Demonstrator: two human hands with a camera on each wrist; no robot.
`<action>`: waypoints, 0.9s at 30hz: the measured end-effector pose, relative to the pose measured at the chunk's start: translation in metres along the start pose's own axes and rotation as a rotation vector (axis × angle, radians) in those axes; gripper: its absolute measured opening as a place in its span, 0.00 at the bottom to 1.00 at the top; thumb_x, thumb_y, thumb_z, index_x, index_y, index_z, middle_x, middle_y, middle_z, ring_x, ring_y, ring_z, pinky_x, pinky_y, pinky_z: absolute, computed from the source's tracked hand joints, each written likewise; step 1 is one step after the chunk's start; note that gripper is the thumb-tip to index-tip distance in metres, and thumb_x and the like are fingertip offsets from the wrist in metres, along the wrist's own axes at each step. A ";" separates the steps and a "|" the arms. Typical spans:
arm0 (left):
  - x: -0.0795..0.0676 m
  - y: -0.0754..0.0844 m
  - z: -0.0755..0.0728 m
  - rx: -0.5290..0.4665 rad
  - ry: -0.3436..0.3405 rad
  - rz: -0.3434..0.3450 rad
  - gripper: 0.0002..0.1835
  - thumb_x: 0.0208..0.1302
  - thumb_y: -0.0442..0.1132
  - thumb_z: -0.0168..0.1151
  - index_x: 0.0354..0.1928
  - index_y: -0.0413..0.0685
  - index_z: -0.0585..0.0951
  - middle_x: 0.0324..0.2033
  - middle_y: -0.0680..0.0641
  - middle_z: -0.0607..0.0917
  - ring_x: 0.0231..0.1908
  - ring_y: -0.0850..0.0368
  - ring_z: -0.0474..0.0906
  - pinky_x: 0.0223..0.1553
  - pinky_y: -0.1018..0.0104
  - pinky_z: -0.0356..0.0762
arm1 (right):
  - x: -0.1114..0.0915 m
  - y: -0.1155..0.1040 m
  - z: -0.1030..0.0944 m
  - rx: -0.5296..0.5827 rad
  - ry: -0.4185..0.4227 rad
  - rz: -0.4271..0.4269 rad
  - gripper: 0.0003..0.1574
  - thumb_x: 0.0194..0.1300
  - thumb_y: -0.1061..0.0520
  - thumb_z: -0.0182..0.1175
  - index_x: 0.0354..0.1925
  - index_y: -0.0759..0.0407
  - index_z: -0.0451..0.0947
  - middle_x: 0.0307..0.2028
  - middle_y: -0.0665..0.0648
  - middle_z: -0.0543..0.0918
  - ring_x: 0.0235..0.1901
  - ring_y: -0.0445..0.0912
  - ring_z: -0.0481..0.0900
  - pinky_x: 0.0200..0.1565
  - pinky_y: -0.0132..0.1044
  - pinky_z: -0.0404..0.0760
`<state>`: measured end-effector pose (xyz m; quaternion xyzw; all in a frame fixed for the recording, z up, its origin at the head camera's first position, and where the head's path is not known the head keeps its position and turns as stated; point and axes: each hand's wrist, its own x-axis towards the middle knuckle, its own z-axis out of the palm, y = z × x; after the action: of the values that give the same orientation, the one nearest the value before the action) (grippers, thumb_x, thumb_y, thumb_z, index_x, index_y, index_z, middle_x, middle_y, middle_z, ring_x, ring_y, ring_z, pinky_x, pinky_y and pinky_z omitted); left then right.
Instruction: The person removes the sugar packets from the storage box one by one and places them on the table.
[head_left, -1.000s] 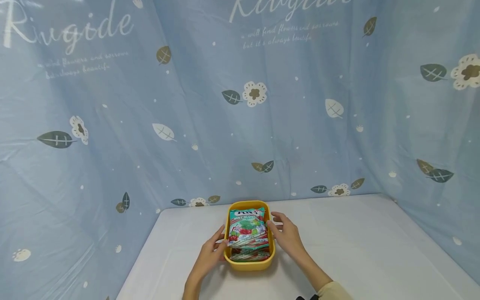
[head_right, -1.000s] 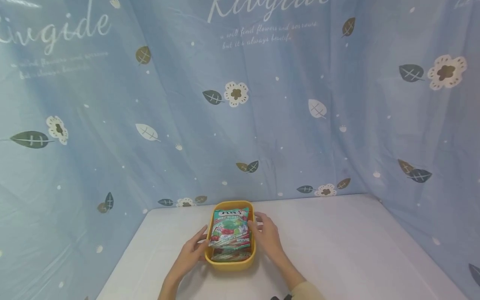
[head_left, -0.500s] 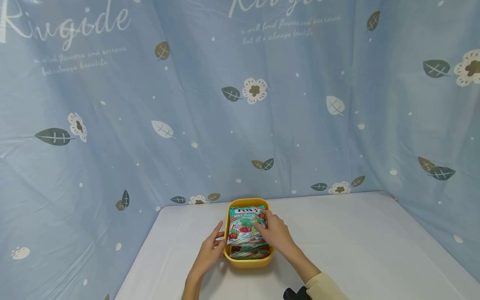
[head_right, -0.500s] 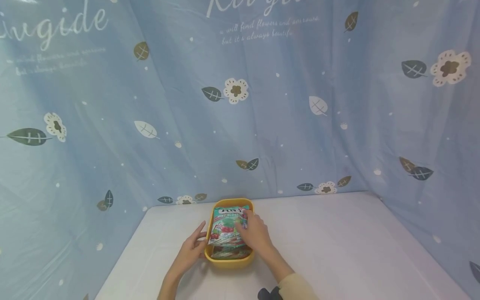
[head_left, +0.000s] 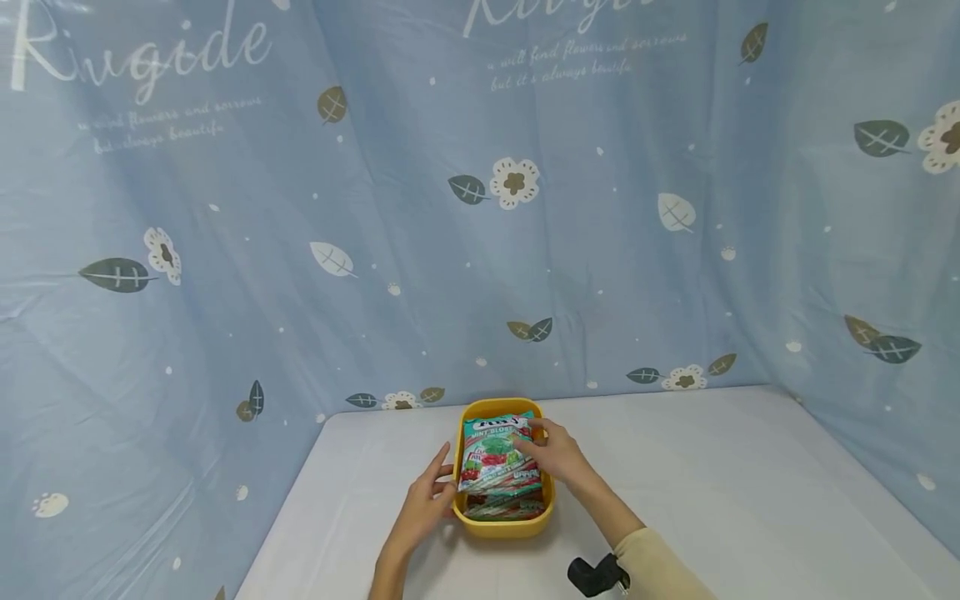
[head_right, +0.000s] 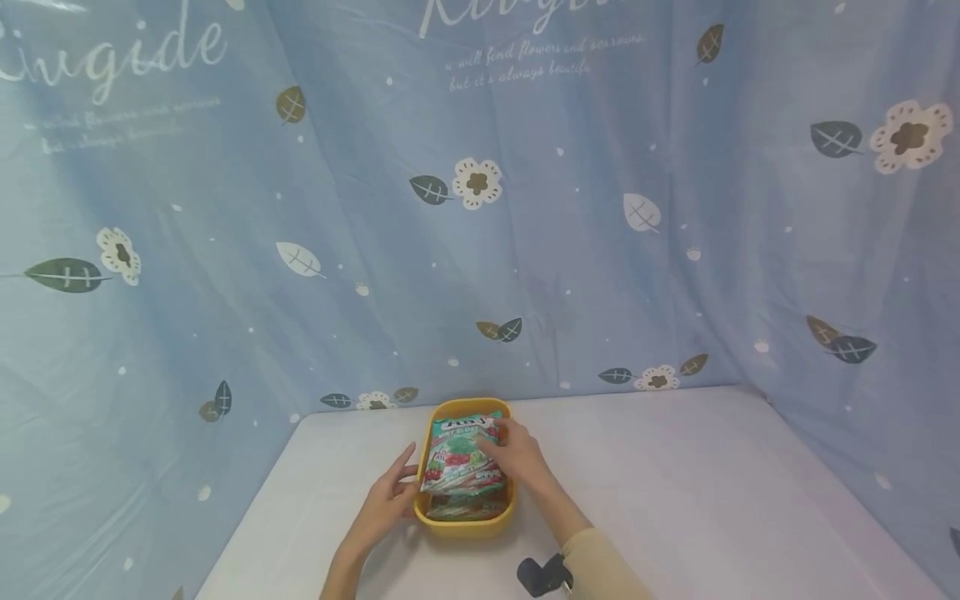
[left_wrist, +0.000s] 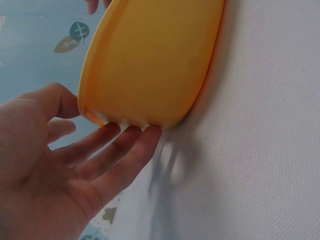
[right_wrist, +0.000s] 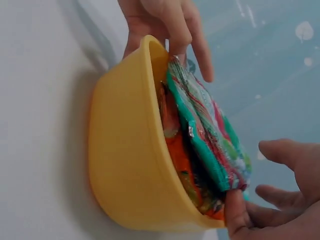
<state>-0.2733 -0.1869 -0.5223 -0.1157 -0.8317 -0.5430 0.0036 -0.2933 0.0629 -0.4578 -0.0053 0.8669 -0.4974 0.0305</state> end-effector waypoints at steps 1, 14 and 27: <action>0.000 0.000 0.000 -0.005 -0.003 -0.003 0.36 0.68 0.35 0.53 0.77 0.53 0.56 0.61 0.31 0.75 0.53 0.41 0.81 0.31 0.70 0.86 | 0.001 0.001 0.001 0.020 -0.001 0.011 0.38 0.66 0.45 0.62 0.67 0.62 0.68 0.56 0.68 0.78 0.52 0.57 0.81 0.50 0.50 0.85; -0.001 0.000 0.000 -0.039 -0.006 0.003 0.36 0.68 0.34 0.53 0.77 0.53 0.55 0.61 0.30 0.74 0.53 0.41 0.80 0.30 0.69 0.86 | 0.010 0.020 0.011 0.331 -0.104 -0.003 0.35 0.68 0.47 0.60 0.69 0.56 0.67 0.66 0.68 0.70 0.59 0.58 0.76 0.51 0.47 0.85; -0.001 0.002 0.001 -0.011 -0.003 -0.016 0.36 0.69 0.33 0.51 0.77 0.52 0.54 0.61 0.30 0.74 0.54 0.40 0.80 0.29 0.68 0.86 | 0.007 0.022 0.009 0.448 -0.189 -0.019 0.34 0.70 0.53 0.58 0.70 0.57 0.64 0.65 0.68 0.72 0.45 0.48 0.82 0.41 0.40 0.87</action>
<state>-0.2714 -0.1854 -0.5208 -0.1100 -0.8297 -0.5472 -0.0027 -0.2995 0.0659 -0.4823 -0.0530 0.7284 -0.6747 0.1072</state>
